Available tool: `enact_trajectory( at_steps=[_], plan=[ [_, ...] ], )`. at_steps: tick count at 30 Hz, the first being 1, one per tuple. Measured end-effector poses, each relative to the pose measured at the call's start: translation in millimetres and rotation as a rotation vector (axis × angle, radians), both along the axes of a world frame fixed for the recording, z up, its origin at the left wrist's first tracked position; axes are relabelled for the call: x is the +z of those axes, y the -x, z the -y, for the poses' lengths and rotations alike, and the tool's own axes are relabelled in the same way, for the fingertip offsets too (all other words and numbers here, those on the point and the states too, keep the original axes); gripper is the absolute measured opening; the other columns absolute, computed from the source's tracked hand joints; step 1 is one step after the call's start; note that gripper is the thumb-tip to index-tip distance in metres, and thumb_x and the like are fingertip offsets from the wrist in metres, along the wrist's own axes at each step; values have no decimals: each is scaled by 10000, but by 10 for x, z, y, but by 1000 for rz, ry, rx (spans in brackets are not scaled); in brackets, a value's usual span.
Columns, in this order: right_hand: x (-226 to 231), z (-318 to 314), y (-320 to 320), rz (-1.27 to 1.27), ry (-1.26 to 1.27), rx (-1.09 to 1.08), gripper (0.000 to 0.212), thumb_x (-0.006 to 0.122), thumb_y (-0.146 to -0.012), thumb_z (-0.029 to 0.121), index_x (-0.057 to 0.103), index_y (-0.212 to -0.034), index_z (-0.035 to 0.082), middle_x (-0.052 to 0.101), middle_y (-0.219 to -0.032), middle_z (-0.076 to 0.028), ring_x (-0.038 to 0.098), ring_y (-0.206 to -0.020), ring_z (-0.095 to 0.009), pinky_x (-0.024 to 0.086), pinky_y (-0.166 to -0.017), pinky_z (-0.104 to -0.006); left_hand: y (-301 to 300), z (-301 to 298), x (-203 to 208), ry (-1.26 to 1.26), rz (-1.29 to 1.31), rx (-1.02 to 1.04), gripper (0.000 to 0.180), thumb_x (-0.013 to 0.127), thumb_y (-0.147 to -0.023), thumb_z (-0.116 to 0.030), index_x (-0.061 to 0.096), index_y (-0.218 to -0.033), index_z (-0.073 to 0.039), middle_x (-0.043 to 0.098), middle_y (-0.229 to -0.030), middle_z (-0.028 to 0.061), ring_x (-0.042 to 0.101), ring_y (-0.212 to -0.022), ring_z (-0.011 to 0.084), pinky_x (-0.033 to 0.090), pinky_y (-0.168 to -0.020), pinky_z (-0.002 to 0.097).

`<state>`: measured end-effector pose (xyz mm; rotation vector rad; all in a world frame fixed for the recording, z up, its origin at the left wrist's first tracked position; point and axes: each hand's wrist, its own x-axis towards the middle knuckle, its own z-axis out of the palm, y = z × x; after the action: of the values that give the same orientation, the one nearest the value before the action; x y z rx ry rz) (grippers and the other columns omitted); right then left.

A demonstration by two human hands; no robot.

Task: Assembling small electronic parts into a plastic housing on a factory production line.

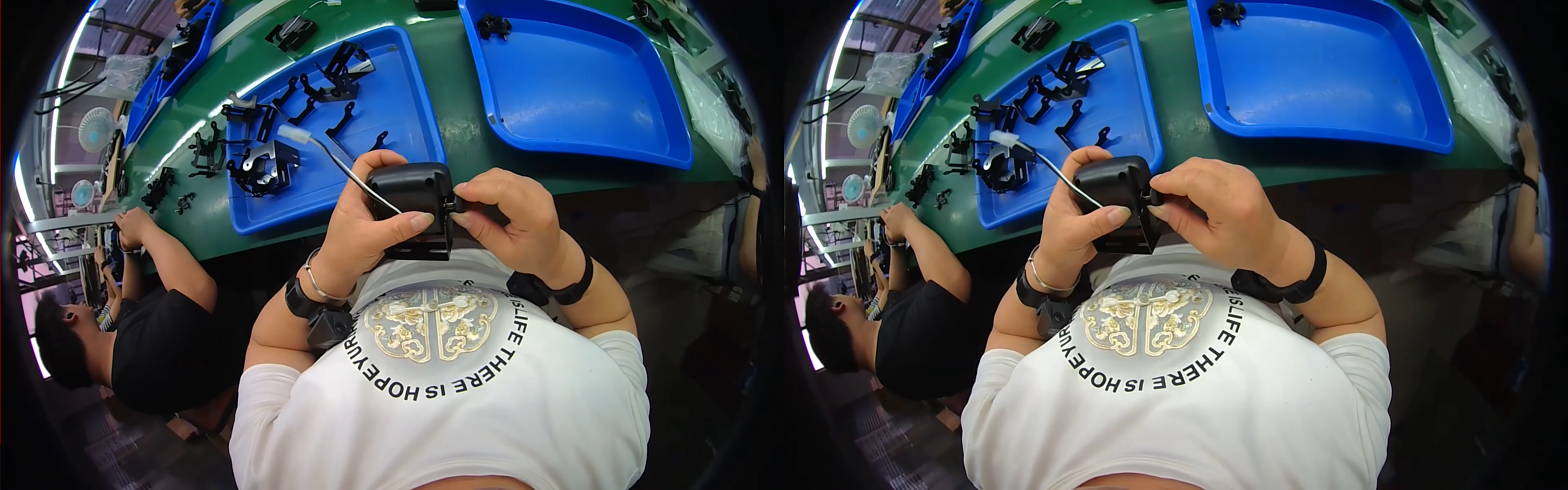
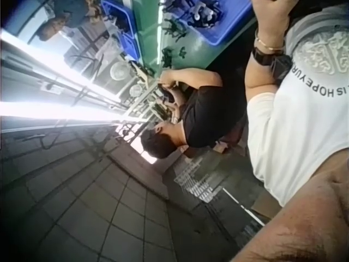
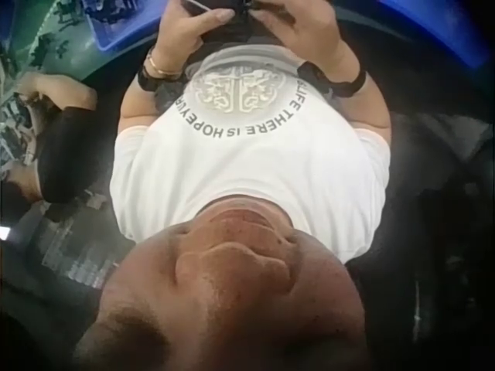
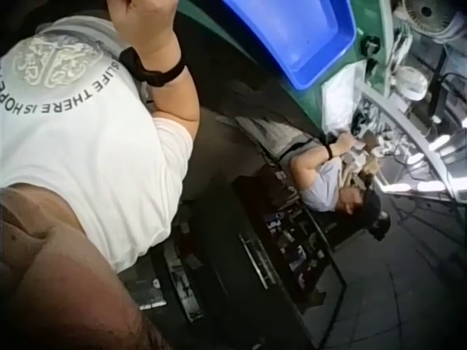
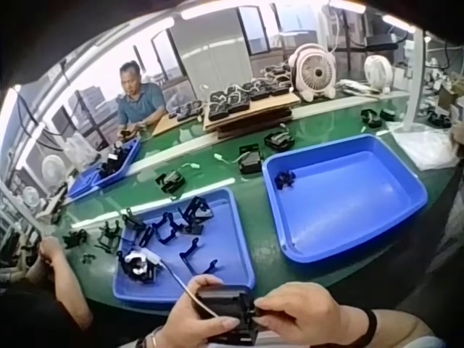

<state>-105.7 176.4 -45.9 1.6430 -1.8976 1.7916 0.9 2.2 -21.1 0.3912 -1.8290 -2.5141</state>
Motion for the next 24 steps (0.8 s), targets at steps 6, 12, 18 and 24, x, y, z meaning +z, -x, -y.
enact_trajectory(
  at_steps=[6, 12, 18, 24],
  plan=[
    [42, -34, -9, 41, -82, -8, 204, 691, -726, 30, 580, -892, -13, 596, -715, -112, 567, -566, -203, 427, -495, -263, 6, -9, 0, 67, -20, 7, 607, 750, -691, -54, 369, -1163, -70, 544, -996, 64, 569, -904, 131, 502, -770, 259],
    [36, -33, -12, 4, -149, -55, 159, 674, -772, 105, 584, -836, -10, 572, -677, -100, 534, -523, -187, 397, -466, -264, 5, -7, -13, 162, -41, 3, 593, 751, -692, -59, 374, -1150, -66, 540, -982, 58, 568, -879, 122, 499, -760, 251],
    [15, -8, -12, 55, -151, -49, 185, 635, -820, 166, 571, -796, -5, 546, -648, -92, 507, -514, -196, 378, -461, -277, 7, -11, -1, 203, -52, 15, 587, 752, -690, -57, 376, -1140, -60, 540, -965, 52, 566, -860, 113, 493, -751, 242],
    [-9, -32, -5, 265, -333, 7, 267, 574, -883, 232, 545, -763, -4, 497, -616, -57, 452, -518, -151, 361, -475, -270, 15, -15, 2, 269, -76, -10, 576, 753, -693, -61, 378, -1130, -57, 543, -949, 45, 559, -854, 100, 480, -735, 226]
  ],
)
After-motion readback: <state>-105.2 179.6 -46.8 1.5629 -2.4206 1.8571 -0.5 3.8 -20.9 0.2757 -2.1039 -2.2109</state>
